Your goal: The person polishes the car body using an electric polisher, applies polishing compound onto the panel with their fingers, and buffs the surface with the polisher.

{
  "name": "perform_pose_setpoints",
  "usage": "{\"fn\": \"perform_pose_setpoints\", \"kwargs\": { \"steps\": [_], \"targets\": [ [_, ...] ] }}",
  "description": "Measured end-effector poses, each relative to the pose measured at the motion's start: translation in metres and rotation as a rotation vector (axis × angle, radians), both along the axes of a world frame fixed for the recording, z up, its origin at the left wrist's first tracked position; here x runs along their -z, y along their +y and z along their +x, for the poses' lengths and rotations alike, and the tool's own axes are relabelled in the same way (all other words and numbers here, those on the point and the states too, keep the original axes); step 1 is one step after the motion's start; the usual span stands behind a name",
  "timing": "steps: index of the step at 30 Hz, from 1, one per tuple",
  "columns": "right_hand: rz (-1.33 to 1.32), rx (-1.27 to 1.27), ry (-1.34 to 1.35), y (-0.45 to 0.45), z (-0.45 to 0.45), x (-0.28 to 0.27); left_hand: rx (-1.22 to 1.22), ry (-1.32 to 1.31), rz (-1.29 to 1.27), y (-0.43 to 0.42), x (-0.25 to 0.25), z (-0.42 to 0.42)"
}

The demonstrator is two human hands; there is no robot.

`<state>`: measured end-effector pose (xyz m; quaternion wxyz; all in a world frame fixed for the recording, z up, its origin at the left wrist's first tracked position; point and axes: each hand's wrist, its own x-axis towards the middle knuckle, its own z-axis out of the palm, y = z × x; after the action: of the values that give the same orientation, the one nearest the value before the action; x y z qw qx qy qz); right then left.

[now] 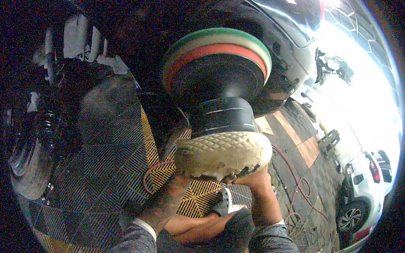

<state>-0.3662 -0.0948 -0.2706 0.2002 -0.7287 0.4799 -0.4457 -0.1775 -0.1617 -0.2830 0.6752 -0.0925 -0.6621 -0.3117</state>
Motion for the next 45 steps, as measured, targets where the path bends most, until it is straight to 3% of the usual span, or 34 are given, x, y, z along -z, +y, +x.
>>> {"fn": "perform_pose_setpoints", "kwargs": {
  "steps": [2,5,8,11,14,23,26,27,34,37,39,42,45],
  "targets": [
    [0.039,0.002,0.016,0.001,-0.007,0.0,0.009,0.017,0.031,-0.002,0.005,-0.005],
    [-0.016,0.09,0.35,-0.008,-0.027,0.019,0.069,-0.026,0.112,-0.005,0.015,-0.011],
    [-0.07,0.03,0.337,-0.018,-0.039,0.035,0.094,-0.04,0.141,-0.006,0.019,-0.016],
    [-0.133,0.055,0.525,-0.018,-0.043,0.04,0.097,-0.044,0.14,-0.003,0.021,-0.016],
    [-0.077,0.037,0.078,-0.016,-0.038,0.049,0.106,-0.055,0.159,-0.004,0.027,-0.022],
    [-0.119,0.114,0.201,-0.011,-0.028,0.047,0.115,-0.107,0.224,-0.005,0.053,-0.034],
    [-0.186,0.203,0.38,-0.007,-0.02,0.042,0.13,-0.114,0.26,-0.002,0.057,-0.037],
    [-0.098,0.213,0.306,-0.002,-0.009,0.03,0.151,-0.099,0.281,-0.001,0.056,-0.038],
    [-0.203,0.174,0.267,-0.012,-0.021,0.046,0.102,-0.086,0.188,-0.003,0.053,-0.038],
    [-0.165,0.161,0.161,-0.008,-0.011,0.034,0.138,-0.143,0.288,-0.002,0.041,-0.026],
    [-0.093,0.166,0.124,-0.006,-0.005,0.026,0.052,-0.08,0.099,-0.009,0.036,-0.028],
    [-0.047,0.098,0.157,-0.006,-0.012,0.028,-0.09,-0.033,0.038,-0.004,0.023,-0.019],
    [-0.148,0.101,0.249,-0.001,-0.009,0.027,-0.049,-0.029,0.05,-0.005,0.026,-0.017]
  ]
}}
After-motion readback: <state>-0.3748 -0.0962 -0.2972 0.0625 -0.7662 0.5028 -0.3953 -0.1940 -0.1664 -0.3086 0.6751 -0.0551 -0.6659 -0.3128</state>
